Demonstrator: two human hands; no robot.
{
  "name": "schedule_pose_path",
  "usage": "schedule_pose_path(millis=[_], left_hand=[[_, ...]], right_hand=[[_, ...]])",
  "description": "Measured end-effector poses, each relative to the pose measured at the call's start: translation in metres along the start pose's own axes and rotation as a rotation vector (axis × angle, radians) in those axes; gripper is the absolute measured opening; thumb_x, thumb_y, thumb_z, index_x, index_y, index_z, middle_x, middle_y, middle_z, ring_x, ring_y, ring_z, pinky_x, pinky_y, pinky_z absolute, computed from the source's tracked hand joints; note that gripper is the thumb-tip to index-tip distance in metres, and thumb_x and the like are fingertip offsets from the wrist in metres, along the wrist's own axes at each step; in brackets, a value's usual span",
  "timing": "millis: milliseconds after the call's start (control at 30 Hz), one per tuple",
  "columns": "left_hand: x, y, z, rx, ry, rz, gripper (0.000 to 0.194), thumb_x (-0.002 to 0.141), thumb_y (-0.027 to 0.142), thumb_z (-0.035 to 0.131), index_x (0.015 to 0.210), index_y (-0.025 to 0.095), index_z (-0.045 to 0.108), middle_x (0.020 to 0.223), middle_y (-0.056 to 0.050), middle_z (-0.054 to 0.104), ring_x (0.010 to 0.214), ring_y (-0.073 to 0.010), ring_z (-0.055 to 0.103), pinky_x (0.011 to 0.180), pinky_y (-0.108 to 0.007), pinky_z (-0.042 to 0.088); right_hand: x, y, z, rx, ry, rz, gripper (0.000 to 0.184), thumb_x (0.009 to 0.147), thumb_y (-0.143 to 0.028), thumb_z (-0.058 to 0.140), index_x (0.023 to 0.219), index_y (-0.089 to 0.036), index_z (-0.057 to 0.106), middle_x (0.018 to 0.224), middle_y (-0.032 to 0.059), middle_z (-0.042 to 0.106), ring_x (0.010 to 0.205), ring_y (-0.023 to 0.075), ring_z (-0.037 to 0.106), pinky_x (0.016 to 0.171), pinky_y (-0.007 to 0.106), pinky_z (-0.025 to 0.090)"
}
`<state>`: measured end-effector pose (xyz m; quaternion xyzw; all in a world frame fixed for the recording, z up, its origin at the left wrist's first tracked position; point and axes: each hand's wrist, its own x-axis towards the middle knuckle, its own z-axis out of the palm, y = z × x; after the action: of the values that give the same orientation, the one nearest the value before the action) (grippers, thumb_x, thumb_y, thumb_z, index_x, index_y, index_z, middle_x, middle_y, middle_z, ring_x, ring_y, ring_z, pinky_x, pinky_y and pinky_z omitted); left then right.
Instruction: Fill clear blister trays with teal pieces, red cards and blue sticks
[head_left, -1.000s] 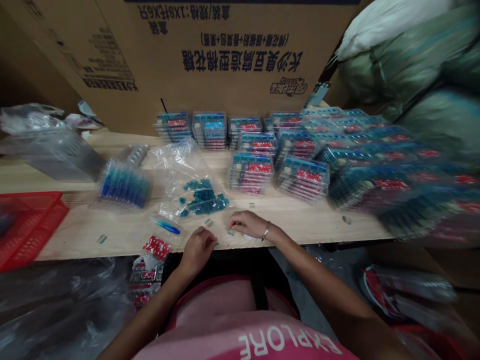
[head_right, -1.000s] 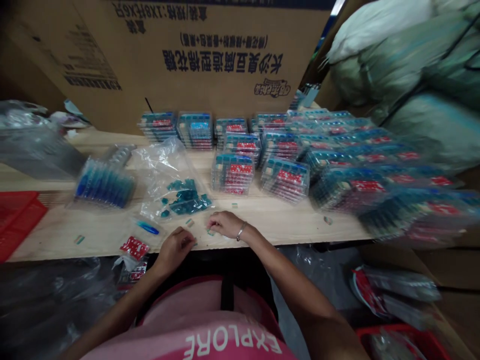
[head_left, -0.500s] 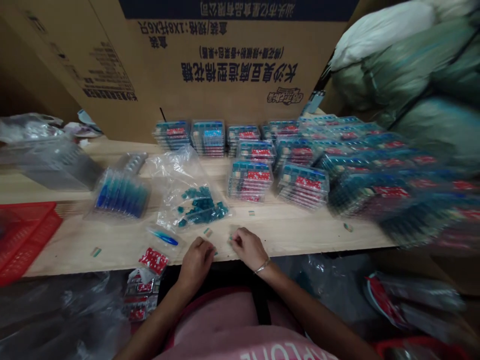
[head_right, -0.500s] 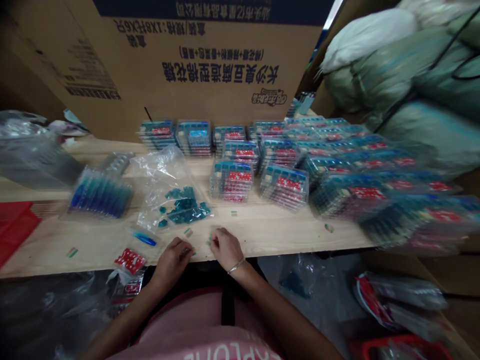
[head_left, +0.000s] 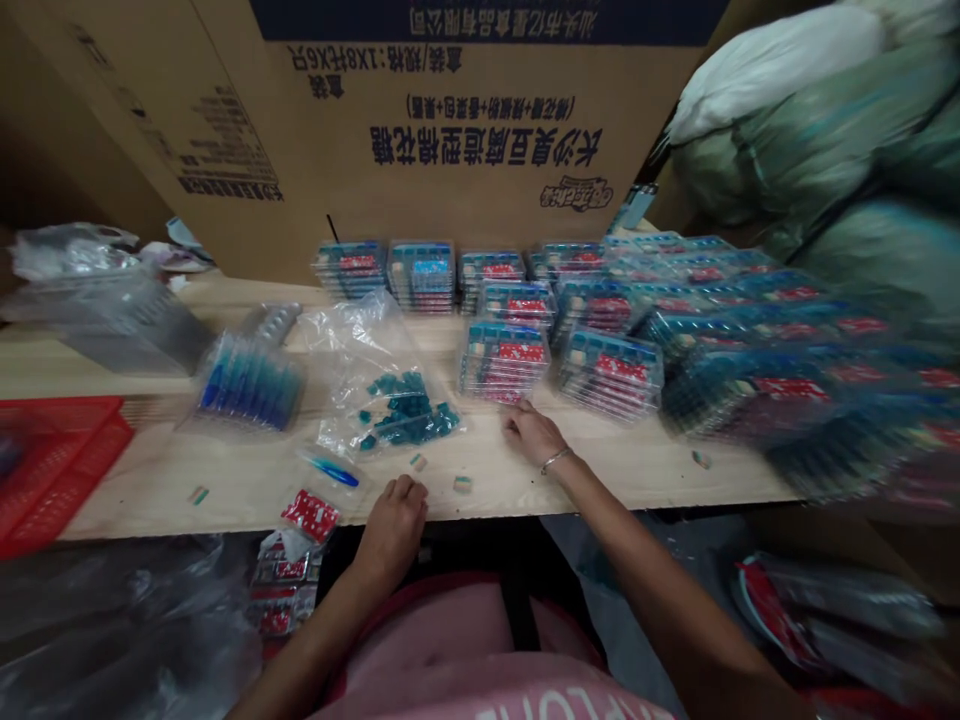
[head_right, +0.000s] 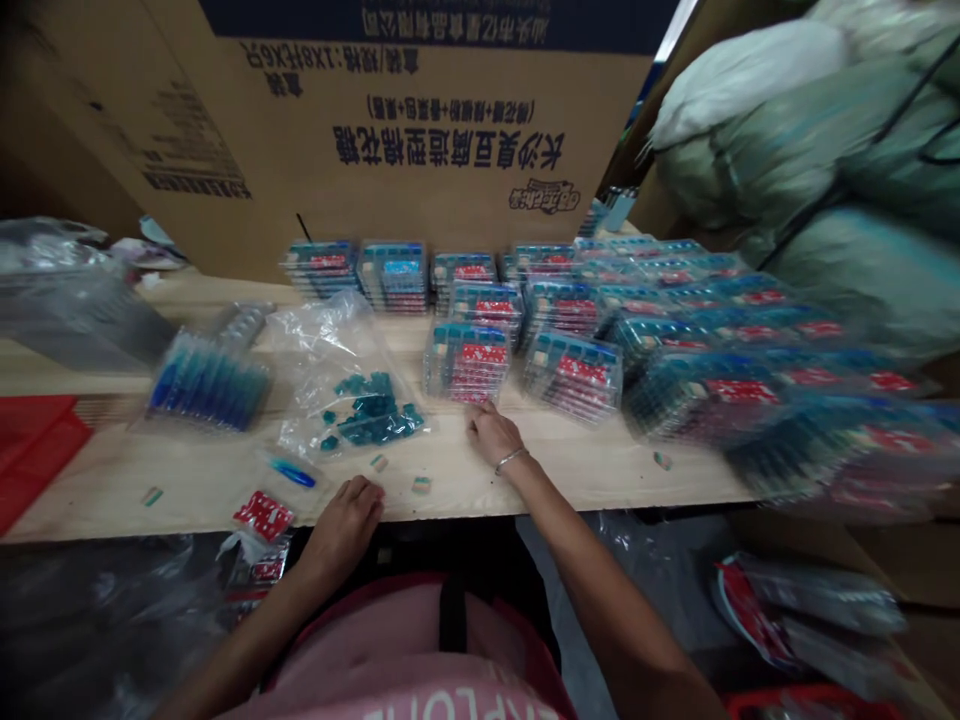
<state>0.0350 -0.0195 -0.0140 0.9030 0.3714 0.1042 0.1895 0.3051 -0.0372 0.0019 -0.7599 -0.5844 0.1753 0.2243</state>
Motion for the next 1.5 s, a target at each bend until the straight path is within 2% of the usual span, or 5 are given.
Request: schedule_pose_path(millis=[267, 600, 933, 1233, 1500], left_hand=[[0.0, -0.01, 0.007, -0.139, 0.17, 0.061, 0.011, 0.081, 0.016, 0.052, 0.088, 0.018, 0.061, 0.088, -0.007, 0.059, 0.084, -0.02, 0.058, 0.076, -0.034, 0.051], [-0.042, 0.001, -0.024, -0.413, 0.084, -0.062, 0.014, 0.084, 0.02, 0.048, 0.078, 0.019, 0.061, 0.07, 0.0, 0.063, 0.062, -0.0111, 0.059, 0.058, -0.02, 0.045], [0.044, 0.016, -0.012, 0.191, -0.018, -0.375, 0.023, 0.09, 0.017, 0.039, 0.097, 0.01, 0.06, 0.1, -0.015, 0.061, 0.084, -0.0242, 0.064, 0.067, -0.032, 0.047], [0.036, 0.003, -0.014, -0.848, 0.071, -0.192, 0.005, 0.068, 0.014, 0.06, 0.073, 0.016, 0.059, 0.065, 0.001, 0.063, 0.062, -0.0116, 0.06, 0.058, -0.021, 0.046], [0.036, 0.017, 0.009, -0.817, 0.081, -0.223, 0.022, 0.062, 0.002, 0.054, 0.078, 0.016, 0.061, 0.065, 0.002, 0.061, 0.06, -0.0104, 0.059, 0.058, -0.02, 0.045]], right_hand=[[-0.044, -0.04, 0.044, 0.313, -0.181, -0.157, 0.011, 0.075, -0.007, 0.061, 0.072, -0.016, 0.065, 0.069, -0.0003, 0.061, 0.065, 0.0116, 0.055, 0.061, 0.021, 0.04], [-0.041, -0.036, 0.05, 0.268, -0.17, -0.241, 0.01, 0.075, -0.008, 0.063, 0.072, -0.018, 0.063, 0.071, -0.001, 0.056, 0.067, 0.0119, 0.054, 0.063, 0.022, 0.039], [-0.049, -0.042, 0.047, 0.328, -0.016, -0.234, 0.008, 0.078, -0.012, 0.057, 0.076, -0.017, 0.062, 0.072, -0.0002, 0.056, 0.064, 0.0113, 0.052, 0.06, 0.022, 0.039], [-0.032, -0.072, 0.04, 0.595, -0.151, -0.19, 0.01, 0.072, -0.014, 0.057, 0.078, -0.016, 0.065, 0.067, -0.0028, 0.06, 0.053, 0.0084, 0.051, 0.053, 0.02, 0.039], [-0.058, -0.044, 0.063, 0.647, 0.03, 0.071, 0.007, 0.07, -0.021, 0.055, 0.071, -0.017, 0.06, 0.064, 0.0002, 0.063, 0.06, 0.0139, 0.059, 0.06, 0.025, 0.046]])
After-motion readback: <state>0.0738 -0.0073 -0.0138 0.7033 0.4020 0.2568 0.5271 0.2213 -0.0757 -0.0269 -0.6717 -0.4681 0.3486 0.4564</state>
